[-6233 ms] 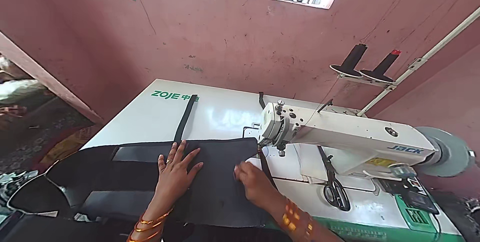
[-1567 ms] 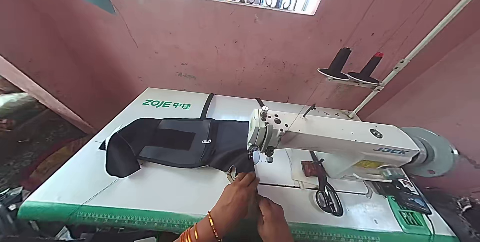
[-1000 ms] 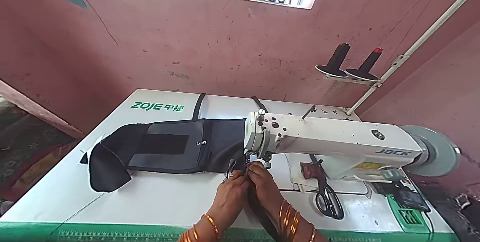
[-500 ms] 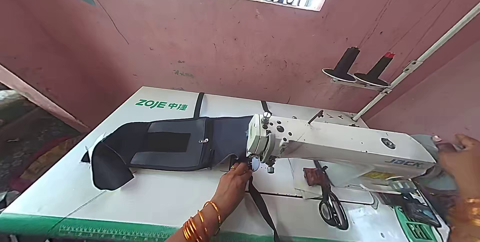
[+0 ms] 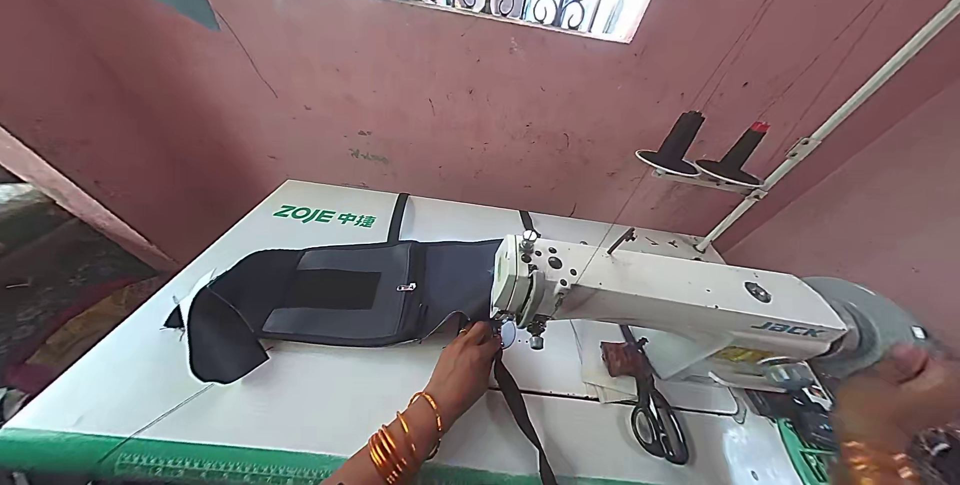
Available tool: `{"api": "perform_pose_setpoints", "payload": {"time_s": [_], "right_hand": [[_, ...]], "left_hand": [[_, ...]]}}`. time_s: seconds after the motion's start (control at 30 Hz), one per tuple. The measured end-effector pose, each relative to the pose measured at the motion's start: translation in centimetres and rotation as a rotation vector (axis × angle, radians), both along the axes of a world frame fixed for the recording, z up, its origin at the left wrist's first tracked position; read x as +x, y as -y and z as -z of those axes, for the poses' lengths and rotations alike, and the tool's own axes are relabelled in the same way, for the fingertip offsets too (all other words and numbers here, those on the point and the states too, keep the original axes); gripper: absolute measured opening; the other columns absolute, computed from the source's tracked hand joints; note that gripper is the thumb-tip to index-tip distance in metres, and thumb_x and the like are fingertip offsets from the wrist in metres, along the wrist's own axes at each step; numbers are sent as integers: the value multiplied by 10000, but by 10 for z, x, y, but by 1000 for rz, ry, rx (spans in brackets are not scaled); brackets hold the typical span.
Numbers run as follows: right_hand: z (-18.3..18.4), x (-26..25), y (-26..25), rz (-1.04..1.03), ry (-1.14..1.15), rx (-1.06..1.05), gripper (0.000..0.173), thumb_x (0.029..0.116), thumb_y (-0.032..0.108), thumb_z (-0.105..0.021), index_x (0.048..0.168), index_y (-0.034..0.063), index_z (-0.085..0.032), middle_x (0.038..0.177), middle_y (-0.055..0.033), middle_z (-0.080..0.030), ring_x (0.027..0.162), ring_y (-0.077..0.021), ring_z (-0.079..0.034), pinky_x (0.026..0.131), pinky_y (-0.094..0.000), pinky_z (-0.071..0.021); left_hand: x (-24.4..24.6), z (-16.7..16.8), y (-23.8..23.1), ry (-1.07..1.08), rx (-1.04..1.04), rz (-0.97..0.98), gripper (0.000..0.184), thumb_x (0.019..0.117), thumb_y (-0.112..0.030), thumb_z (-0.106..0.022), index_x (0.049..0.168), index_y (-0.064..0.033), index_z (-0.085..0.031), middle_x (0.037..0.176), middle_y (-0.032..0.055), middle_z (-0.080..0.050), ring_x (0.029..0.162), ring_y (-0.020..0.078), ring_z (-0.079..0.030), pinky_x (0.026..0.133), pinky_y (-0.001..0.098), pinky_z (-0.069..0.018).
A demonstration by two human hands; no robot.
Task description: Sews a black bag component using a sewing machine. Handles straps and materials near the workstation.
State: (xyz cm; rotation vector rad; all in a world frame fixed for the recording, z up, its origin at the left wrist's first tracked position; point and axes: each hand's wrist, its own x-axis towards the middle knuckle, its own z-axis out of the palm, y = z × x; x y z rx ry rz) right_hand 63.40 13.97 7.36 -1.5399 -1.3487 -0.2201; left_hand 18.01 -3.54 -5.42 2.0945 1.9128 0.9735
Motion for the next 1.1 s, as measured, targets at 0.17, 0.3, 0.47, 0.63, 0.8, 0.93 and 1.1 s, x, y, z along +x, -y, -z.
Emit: {"api": "perform_pose_setpoints", "payload": {"time_s": [0.17, 0.3, 0.47, 0.63, 0.8, 0.93, 1.1], "right_hand": [[54, -39, 77, -152, -102, 89, 417, 1068, 119, -441, 1277, -239, -492, 1260, -394, -574, 1165, -332, -615, 1033, -367, -481], [83, -164, 132, -653, -90, -99, 202, 950, -15, -573, 1049, -160, -673, 1018, -207, -721, 951, -170, -711, 888, -321, -578], [78, -302, 128, -840, 184, -581, 329, 962, 201, -688, 1152, -65, -719, 1125, -251, -700, 1071, -392, -676, 962, -491, -543], [70, -330, 109, -726, 392, -902, 375, 983, 172, -629, 1286, -47, -654, 1399, -291, -558, 1333, -402, -523, 1126, -454, -417], [66, -329, 98, -761, 174, -844, 363, 973, 129, -632, 1257, -98, -643, 1305, -306, -618, 1276, -407, -571, 1114, -485, -420], [58, -319, 97, -769, 224, -882, 275, 970, 135, -649, 1117, -94, -692, 1122, -277, -692, 1127, -394, -649, 1013, -511, -473], [87, -307, 147, -885, 4, -838, 296, 949, 31, -609, 1225, -28, -701, 921, -183, -736, 804, -283, -705, 785, -447, -561]], "left_hand": [[-27, -25, -1, 87, 193, 74, 168, 911, -42, -613, 914, -21, -780, 1050, 150, -742, 1005, 300, -726, 862, 477, -602], [-104, -46, -21, 156, 245, -244, 224, 917, -133, -603, 1004, 7, -754, 1073, 190, -721, 1014, 330, -695, 884, 512, -558], [-191, 1, 25, 35, -190, -489, 719, 912, -547, -688, 1467, -104, -573, 1592, 209, -428, 1525, 431, -298, 1226, 669, -148], [-193, -25, 108, 108, -328, -768, 622, 937, -460, -722, 1408, -66, -622, 1514, 260, -501, 1477, 471, -364, 1142, 798, -121], [-59, -44, 43, -63, -60, -20, 308, 960, -275, -707, 1195, -85, -764, 1215, 122, -740, 1185, 318, -680, 1018, 528, -530], [-19, -15, -2, -283, 227, 231, 93, 880, -57, -672, 838, -1, -733, 805, 144, -727, 795, 325, -747, 662, 458, -609], [-9, -8, 6, -141, 242, 31, 143, 910, -82, -652, 836, 4, -739, 815, 153, -733, 792, 317, -753, 703, 451, -619]]}}
